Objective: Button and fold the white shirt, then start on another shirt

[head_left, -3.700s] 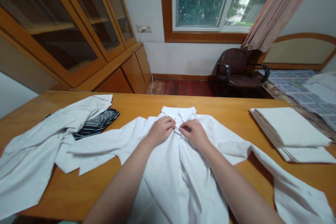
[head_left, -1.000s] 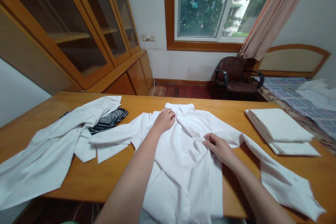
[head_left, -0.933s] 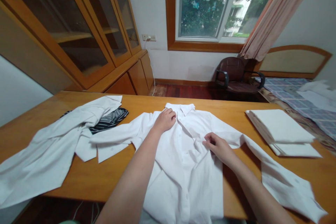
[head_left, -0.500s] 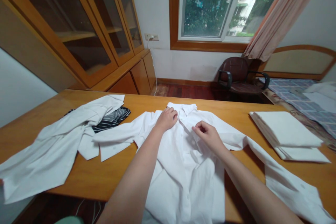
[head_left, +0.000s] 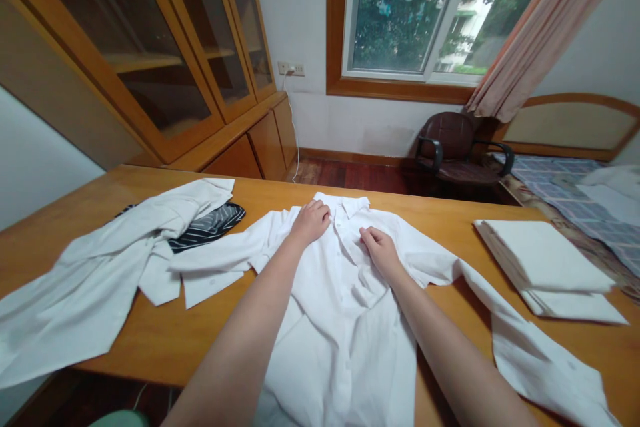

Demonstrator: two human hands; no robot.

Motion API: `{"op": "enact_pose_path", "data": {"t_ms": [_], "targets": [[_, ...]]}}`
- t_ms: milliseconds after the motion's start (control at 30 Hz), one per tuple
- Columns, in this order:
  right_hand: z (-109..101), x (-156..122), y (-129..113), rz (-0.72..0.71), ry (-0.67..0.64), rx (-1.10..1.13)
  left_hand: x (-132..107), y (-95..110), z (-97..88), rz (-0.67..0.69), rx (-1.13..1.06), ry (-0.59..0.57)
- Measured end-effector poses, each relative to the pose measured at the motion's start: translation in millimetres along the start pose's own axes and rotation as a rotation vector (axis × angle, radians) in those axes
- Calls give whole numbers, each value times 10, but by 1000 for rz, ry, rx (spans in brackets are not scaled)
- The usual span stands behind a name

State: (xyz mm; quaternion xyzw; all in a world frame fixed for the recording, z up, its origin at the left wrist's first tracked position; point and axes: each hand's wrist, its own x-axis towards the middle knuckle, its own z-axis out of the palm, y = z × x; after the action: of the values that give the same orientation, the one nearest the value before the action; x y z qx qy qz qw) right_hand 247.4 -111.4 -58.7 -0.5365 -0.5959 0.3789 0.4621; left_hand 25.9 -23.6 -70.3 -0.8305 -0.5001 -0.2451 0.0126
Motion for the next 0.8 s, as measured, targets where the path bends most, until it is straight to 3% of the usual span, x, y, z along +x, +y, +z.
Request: {"op": "enact_pose_path", "data": {"t_ms": [167, 300, 500, 633, 800], "targets": [[20, -9, -7, -4, -23, -45, -32, 74, -46, -86, -55, 75], [19, -11, 19, -29, -9, -75, -148, 320, -149, -86, -248, 135], [-8, -1, 64, -22, -22, -36, -533, 622, -310, 62, -572, -58], [-14, 4, 68, -28, -39, -29, -687, 607, -378, 106, -559, -160], [-3, 0, 64, -33, -58, -41, -698, 571, -418, 157, -494, -220]]}}
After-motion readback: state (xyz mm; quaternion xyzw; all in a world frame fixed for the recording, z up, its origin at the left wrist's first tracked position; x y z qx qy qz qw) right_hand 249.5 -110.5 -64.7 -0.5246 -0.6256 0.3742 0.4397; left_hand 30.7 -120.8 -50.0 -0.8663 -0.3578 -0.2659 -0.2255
